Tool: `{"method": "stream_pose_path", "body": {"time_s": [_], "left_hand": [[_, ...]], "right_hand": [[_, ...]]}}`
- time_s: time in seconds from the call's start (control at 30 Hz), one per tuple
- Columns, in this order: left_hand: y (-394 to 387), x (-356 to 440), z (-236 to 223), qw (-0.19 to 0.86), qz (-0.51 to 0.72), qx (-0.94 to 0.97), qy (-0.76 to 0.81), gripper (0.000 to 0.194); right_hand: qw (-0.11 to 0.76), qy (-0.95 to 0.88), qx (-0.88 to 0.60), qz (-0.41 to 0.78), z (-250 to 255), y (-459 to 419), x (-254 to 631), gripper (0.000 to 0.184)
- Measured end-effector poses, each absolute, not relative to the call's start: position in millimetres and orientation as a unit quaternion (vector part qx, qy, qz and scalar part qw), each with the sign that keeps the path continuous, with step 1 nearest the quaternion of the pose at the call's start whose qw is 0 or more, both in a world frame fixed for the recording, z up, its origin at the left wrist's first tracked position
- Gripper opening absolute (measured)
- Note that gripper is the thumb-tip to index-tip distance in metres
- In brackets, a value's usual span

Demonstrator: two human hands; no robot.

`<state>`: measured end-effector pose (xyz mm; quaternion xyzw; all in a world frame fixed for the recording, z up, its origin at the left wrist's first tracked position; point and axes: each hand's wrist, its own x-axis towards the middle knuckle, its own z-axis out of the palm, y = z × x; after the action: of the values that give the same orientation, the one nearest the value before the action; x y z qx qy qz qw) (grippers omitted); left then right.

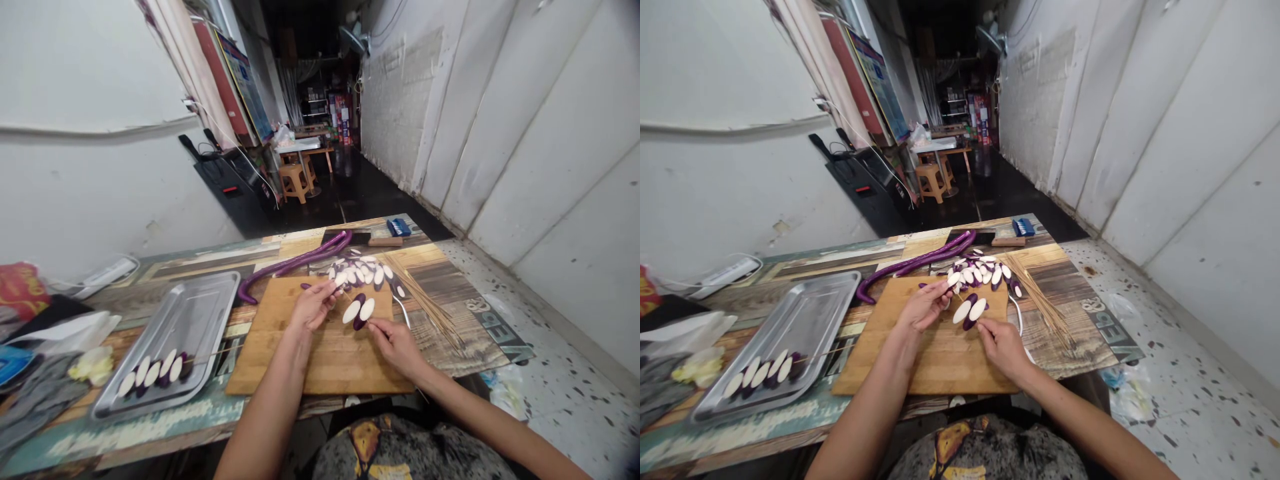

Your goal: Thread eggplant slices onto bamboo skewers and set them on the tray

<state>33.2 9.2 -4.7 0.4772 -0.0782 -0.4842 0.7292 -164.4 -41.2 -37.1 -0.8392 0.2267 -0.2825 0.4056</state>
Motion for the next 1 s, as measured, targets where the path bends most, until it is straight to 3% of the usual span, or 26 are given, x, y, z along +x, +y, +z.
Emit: {"method": "stream_pose_path", "body": {"time_s": [0.47,0.83,0.9,1.0], "left_hand": [[9.1,27.6,-6.7,0.709,-0.489,0.501,-0.084,0.013],[7.7,11.2,-10.5,0.668,-0.483,0.540,-0.172,0.041],[7.4,9.0,-11.1,0.666,-0.434,0.572,-0.200,0.037],[11.0,18.1,-12.0,0.663,-0.236,0.668,-0.241,0.027]], "right_hand": [[0.381,0.234,-0.845,-0.294,-37.5,-41.4,-161.6,0.029],[0.365,0.244,-0.842,-0.314,-35.4,-45.2,-156.1,0.030],[0.367,0.247,-0.839,-0.316,-36.2,-46.7,-155.1,0.030],[0.369,0.253,-0.836,-0.316,-37.1,-47.9,-155.3,0.030]]}}
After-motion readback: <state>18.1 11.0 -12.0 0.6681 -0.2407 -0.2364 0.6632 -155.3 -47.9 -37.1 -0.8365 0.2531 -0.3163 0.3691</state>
